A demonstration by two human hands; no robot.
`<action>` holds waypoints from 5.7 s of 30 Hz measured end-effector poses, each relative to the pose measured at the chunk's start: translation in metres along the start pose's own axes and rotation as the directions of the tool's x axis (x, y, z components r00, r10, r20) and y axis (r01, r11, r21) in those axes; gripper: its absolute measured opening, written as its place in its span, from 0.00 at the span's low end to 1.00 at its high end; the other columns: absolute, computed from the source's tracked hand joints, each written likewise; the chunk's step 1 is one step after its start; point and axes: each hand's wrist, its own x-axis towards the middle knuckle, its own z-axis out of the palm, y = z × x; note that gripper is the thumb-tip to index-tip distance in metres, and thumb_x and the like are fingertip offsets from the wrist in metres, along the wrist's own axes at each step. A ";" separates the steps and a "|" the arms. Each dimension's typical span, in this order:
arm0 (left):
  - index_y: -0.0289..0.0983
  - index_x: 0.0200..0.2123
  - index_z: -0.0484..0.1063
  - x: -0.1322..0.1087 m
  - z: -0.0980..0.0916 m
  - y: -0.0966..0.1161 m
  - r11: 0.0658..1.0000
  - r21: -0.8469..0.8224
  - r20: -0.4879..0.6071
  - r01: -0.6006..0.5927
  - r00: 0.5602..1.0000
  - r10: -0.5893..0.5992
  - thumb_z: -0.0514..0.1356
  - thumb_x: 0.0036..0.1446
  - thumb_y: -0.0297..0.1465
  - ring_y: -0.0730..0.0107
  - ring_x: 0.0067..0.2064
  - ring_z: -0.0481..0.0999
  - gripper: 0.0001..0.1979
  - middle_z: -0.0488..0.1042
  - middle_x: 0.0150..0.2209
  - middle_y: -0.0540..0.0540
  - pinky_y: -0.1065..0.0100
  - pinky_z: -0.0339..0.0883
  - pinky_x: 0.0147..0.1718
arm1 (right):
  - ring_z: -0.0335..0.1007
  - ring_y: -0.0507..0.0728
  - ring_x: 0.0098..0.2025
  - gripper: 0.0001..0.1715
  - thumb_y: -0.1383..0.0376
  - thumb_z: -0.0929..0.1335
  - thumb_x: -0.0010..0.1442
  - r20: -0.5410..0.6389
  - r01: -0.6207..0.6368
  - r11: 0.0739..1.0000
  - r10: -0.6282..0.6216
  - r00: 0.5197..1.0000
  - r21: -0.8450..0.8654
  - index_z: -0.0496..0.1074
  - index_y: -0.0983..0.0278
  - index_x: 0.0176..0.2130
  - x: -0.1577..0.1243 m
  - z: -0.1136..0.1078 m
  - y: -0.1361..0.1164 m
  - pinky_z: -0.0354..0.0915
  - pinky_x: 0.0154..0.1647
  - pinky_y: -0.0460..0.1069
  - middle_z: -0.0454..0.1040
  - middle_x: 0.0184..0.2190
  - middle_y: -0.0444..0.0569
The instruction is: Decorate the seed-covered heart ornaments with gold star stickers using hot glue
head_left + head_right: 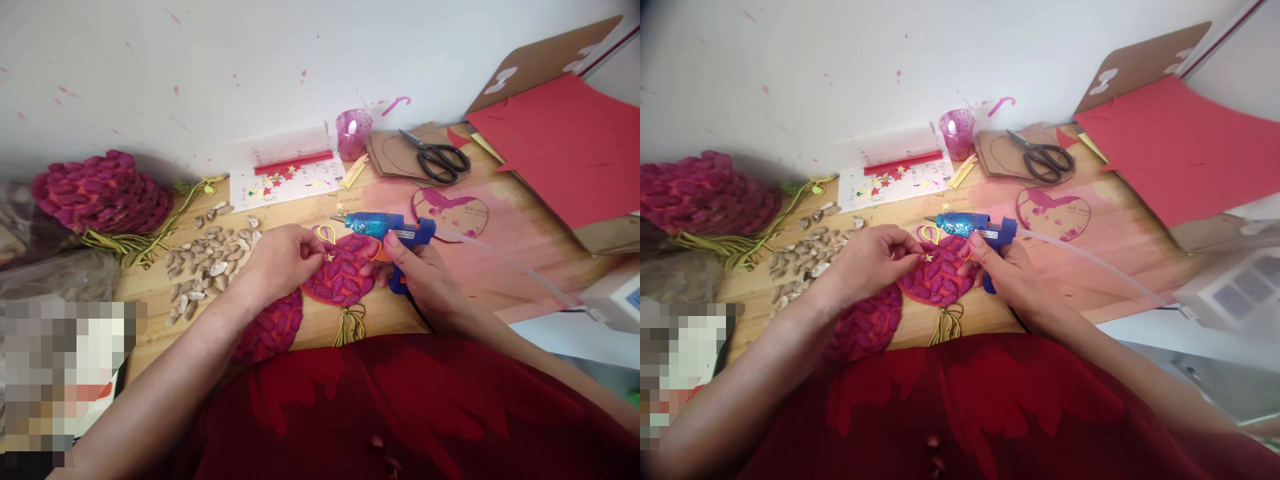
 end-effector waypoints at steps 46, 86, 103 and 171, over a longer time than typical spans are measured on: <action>0.34 0.61 0.71 -0.053 0.041 -0.024 0.730 0.587 -0.095 -0.351 0.865 0.492 0.54 0.67 0.23 0.53 0.45 0.68 0.21 0.74 0.44 0.37 0.56 0.61 0.41 | 0.72 0.55 0.26 0.22 0.45 0.70 0.64 0.005 0.003 1.000 -0.003 1.000 -0.008 0.76 0.59 0.32 -0.001 0.008 -0.008 0.68 0.28 0.51 0.80 0.29 0.47; 0.43 0.71 0.53 -0.069 0.020 -0.059 0.897 0.299 -0.348 -0.325 0.838 0.420 0.57 0.65 0.20 0.58 0.55 0.71 0.35 0.81 0.52 0.46 0.54 0.62 0.56 | 0.75 0.57 0.26 0.24 0.42 0.70 0.62 0.002 0.000 0.999 0.000 1.000 -0.036 0.81 0.58 0.38 0.004 0.011 0.001 0.72 0.28 0.53 0.83 0.35 0.50; 0.45 0.71 0.55 -0.065 0.026 -0.061 0.866 0.365 -0.376 -0.342 0.797 0.473 0.61 0.66 0.25 0.58 0.54 0.73 0.34 0.83 0.44 0.47 0.55 0.61 0.54 | 0.75 0.57 0.26 0.23 0.42 0.69 0.64 -0.012 0.022 0.996 -0.023 1.000 -0.090 0.79 0.58 0.37 0.004 0.011 0.001 0.71 0.28 0.52 0.83 0.36 0.50; 0.35 0.45 0.75 0.010 0.004 -0.003 0.605 -0.796 -0.021 -0.004 1.000 -0.021 0.71 0.48 0.31 0.72 0.32 0.78 0.20 0.79 0.32 0.49 0.71 0.69 0.31 | 0.70 0.53 0.25 0.17 0.49 0.73 0.63 -0.058 0.028 0.989 -0.020 0.998 0.145 0.75 0.60 0.39 -0.002 -0.003 0.001 0.64 0.24 0.48 0.79 0.31 0.45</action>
